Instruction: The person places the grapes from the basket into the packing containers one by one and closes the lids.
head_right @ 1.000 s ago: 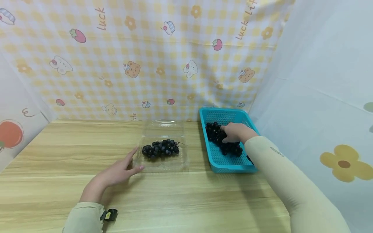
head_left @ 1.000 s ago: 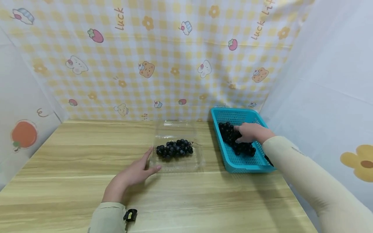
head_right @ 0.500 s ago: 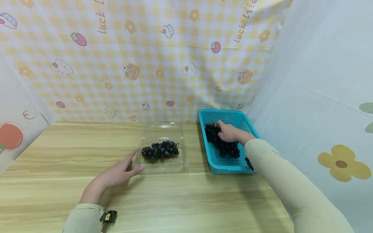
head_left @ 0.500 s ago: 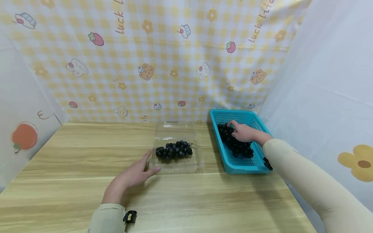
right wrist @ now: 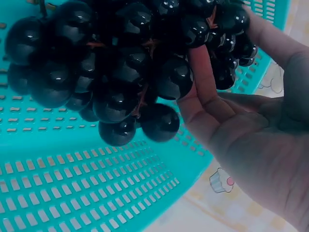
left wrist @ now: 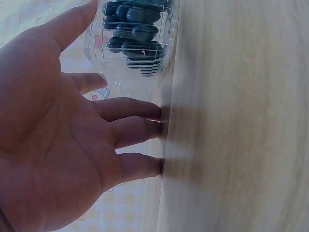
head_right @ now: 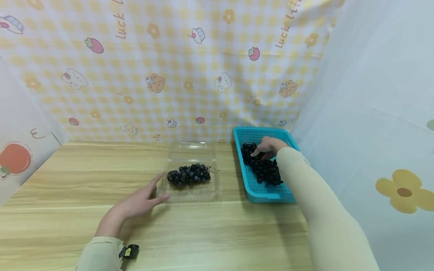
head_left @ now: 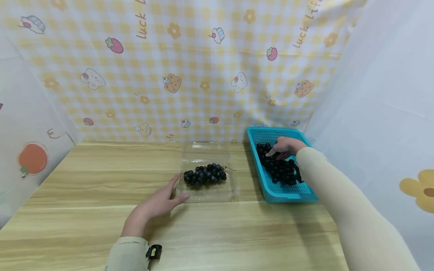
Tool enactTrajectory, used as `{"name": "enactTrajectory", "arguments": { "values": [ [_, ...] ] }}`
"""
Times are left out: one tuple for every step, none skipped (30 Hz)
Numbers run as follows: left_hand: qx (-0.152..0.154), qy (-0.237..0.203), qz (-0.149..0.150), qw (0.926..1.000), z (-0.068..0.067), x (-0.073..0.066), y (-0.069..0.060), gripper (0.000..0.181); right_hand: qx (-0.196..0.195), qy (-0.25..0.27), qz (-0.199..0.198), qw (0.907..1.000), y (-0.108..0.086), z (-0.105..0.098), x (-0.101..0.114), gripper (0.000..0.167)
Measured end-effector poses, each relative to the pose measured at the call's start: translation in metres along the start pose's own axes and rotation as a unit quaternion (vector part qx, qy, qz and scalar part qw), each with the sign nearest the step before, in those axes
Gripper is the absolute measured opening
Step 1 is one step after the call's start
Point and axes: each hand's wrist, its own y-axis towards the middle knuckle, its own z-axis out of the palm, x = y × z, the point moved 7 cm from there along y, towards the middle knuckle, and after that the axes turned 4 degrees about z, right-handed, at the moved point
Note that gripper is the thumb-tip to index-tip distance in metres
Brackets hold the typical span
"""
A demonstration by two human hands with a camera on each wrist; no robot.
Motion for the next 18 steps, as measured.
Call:
{"name": "enactTrajectory", "arguments": {
  "values": [
    [0.0,0.001,0.0,1.0,0.0,0.0,0.0,0.101,0.002,-0.001,0.004,1.0,0.001,0.0,0.0,0.091],
    [-0.001,0.0,0.0,1.0,0.0,0.001,0.0,0.101,0.004,-0.003,0.011,0.9999,0.003,0.0,-0.001,0.085],
    [-0.001,0.001,-0.001,1.0,0.0,0.001,0.0,0.101,0.004,-0.012,0.015,0.9998,0.004,0.0,-0.002,0.073],
    [-0.001,0.001,-0.001,1.0,0.0,0.001,0.0,0.101,0.001,-0.023,0.022,0.9995,0.005,-0.001,-0.004,0.068],
    [-0.001,0.002,-0.001,1.0,-0.001,0.0,0.0,0.101,-0.001,-0.035,0.027,0.999,0.006,-0.001,-0.005,0.071],
    [-0.001,0.003,-0.002,1.0,-0.001,0.0,0.0,0.101,0.0,-0.049,0.034,0.9982,0.007,-0.001,-0.006,0.068],
    [-0.001,0.004,-0.003,1.0,-0.001,0.0,0.0,0.102,0.004,-0.068,0.038,0.997,0.007,-0.001,-0.007,0.072],
    [-0.001,0.004,-0.004,1.0,-0.001,0.0,0.0,0.102,0.009,-0.09,0.038,0.9952,0.008,-0.001,-0.008,0.079],
    [-0.001,0.005,-0.004,1.0,-0.001,0.0,0.0,0.102,0.014,-0.109,0.036,0.9933,0.008,0.0,-0.009,0.088],
    [-0.002,0.004,-0.005,1.0,-0.001,0.0,-0.001,0.102,0.022,-0.118,0.038,0.9921,0.008,0.001,-0.01,0.103],
    [-0.002,0.005,-0.004,1.0,-0.001,0.0,-0.001,0.102,0.034,-0.123,0.036,0.9912,0.008,0.003,-0.012,0.111],
    [-0.003,0.005,-0.004,1.0,-0.001,0.0,-0.001,0.101,0.046,-0.123,0.036,0.9907,0.009,0.005,-0.013,0.114],
    [-0.003,0.005,-0.004,1.0,-0.001,0.0,-0.001,0.102,0.056,-0.122,0.033,0.9903,0.009,0.007,-0.015,0.119],
    [-0.003,0.005,-0.005,1.0,-0.001,0.0,-0.001,0.101,0.066,-0.116,0.036,0.9905,0.009,0.009,-0.016,0.121],
    [-0.004,0.006,-0.005,1.0,0.0,0.0,-0.001,0.101,0.072,-0.108,0.04,0.9908,0.01,0.011,-0.018,0.122],
    [-0.003,0.007,-0.005,1.0,0.0,0.0,-0.001,0.101,0.075,-0.099,0.044,0.9913,0.01,0.012,-0.02,0.123],
    [-0.003,0.008,-0.005,1.0,0.0,0.0,-0.001,0.101,0.076,-0.096,0.043,0.9915,0.01,0.013,-0.021,0.123],
    [-0.003,0.008,-0.005,0.9999,0.0,0.0,-0.001,0.101,0.074,-0.097,0.042,0.9917,0.01,0.013,-0.021,0.121]
  ]
}}
